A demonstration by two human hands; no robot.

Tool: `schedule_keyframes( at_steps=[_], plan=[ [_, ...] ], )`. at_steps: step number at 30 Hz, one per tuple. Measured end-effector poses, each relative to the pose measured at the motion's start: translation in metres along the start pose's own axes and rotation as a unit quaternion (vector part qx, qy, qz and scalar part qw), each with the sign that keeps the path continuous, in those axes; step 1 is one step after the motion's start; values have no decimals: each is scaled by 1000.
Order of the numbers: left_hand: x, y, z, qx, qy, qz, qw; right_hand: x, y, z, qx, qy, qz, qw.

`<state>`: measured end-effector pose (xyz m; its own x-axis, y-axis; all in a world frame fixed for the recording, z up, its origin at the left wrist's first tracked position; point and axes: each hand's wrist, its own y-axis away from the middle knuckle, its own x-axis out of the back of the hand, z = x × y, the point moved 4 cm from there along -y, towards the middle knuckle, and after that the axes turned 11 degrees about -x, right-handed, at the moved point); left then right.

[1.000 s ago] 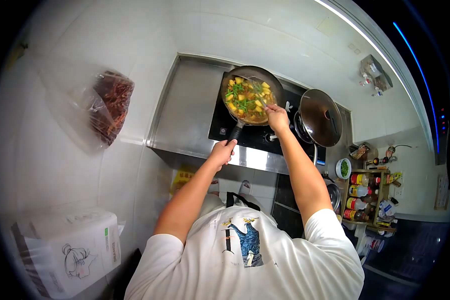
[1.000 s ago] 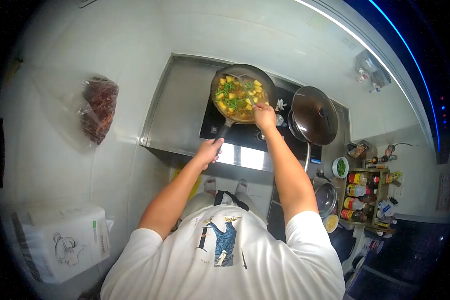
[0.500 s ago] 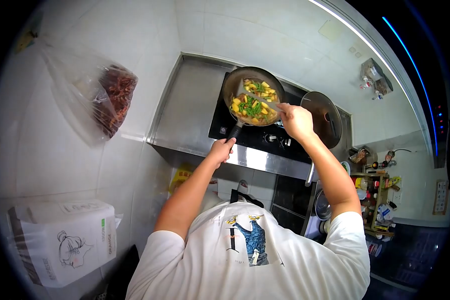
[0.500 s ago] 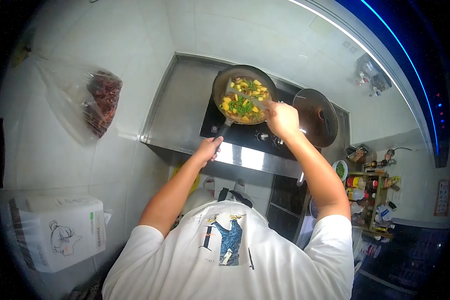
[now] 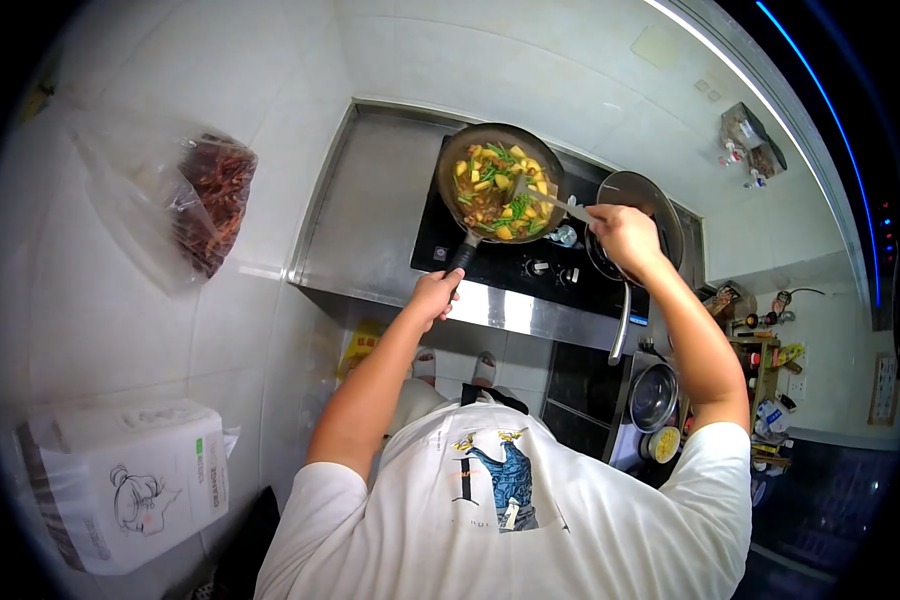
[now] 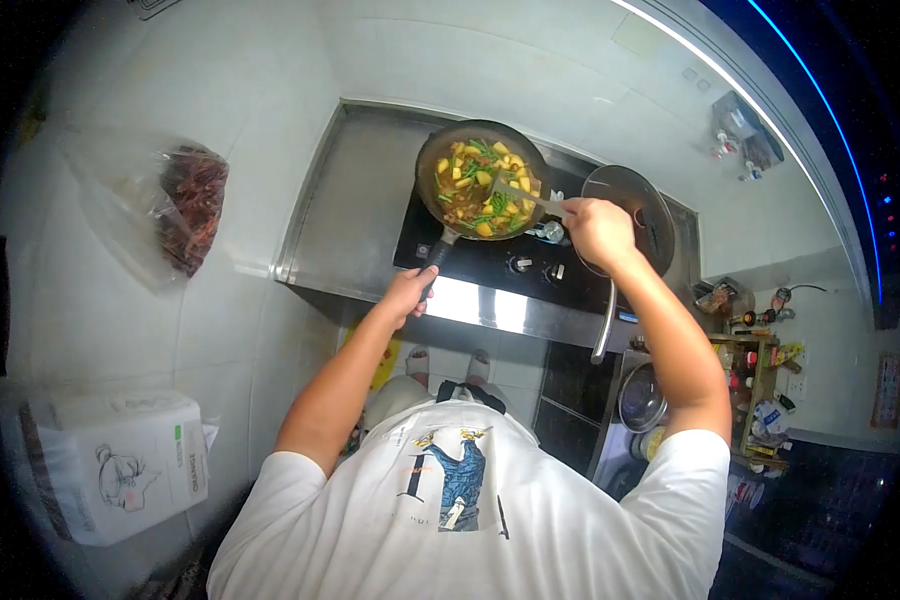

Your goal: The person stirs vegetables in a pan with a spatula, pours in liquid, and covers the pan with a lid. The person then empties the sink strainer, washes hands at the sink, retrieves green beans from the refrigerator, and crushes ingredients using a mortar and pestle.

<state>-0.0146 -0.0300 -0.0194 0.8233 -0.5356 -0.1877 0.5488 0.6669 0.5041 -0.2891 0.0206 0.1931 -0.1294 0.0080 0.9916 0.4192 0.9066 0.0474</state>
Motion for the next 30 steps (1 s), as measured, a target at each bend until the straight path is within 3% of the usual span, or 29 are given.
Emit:
schedule_keyframes(
  at_steps=[4, 10, 15, 17, 21, 30],
  plan=[
    [0, 1, 1, 9, 19, 3, 1000, 23, 4, 36, -121, -123, -134, 976],
    [0, -3, -3, 1, 45, -7, 999, 20, 16, 49, -158, -143, -237, 948],
    [0, -2, -2, -3, 38, -10, 999, -37, 1, 24, -95, -111, -237, 960],
    [0, -1, -2, 4, 37, -7, 999, -57, -6, 9, -97, -108, -181, 973],
    [0, -2, -1, 2, 40, -6, 999, -74, -15, 3, -160, -264, -201, 930],
    [1, -1, -2, 1, 38, -11, 999, -14, 15, 0, -306, -363, -342, 811]
  ],
)
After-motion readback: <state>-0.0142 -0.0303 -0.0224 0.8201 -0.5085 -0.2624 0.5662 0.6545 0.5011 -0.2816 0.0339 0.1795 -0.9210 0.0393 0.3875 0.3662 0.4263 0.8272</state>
